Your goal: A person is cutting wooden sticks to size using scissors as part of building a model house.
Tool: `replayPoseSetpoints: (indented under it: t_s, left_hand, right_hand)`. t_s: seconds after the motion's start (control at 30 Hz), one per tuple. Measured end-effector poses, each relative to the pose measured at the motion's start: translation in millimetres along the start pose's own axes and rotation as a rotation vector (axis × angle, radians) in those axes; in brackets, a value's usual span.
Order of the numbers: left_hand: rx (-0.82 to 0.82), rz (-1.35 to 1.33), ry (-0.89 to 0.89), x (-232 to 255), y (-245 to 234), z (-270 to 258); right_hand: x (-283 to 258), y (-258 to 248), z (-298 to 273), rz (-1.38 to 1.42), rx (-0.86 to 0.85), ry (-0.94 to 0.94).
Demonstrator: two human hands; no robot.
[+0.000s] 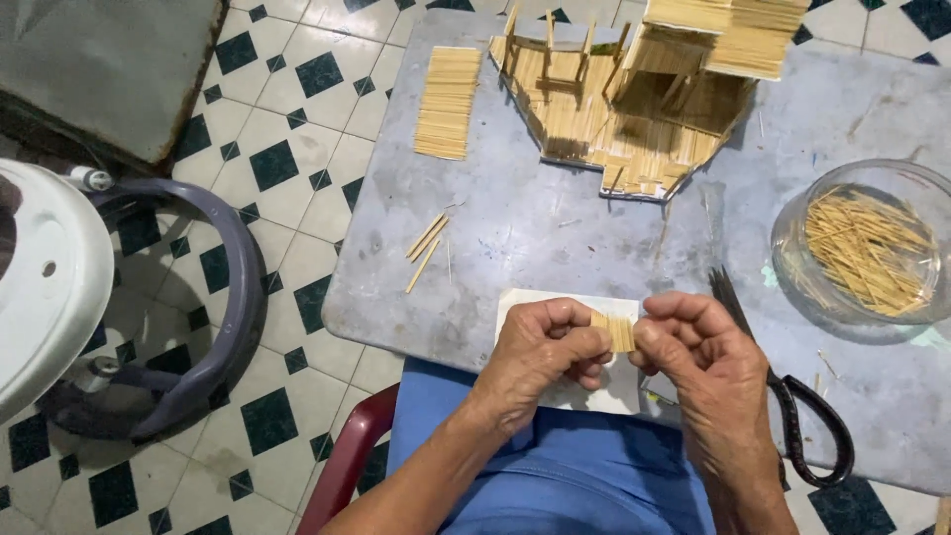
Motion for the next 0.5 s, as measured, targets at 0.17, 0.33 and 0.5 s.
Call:
replayPoseSetpoints:
  t_s: [0.17,0.33,0.5]
  left_hand:
    - [0.02,-0.036,-0.001,2,-3,0]
    - [0.022,-0.002,0.03,4,-1,-3]
    - [0.004,0.008,0.038,8,-2,-5]
  right_hand:
    - [-8,2,-5,0.067,0.025,0.029]
    - [-12,3,-3,-0.022,0.031,0.044]
    - [-13,10,-1,-0.006,-0.059,0.015]
Point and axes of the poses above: each hand's wrist, its own z-axis towards the middle knuckle, its own y-axis out of the palm, x = y × z, the point moved 4 cm from there along z, towards the middle knuckle, and after that the axes turned 6 degrees about -z, right-handed, at the moved point
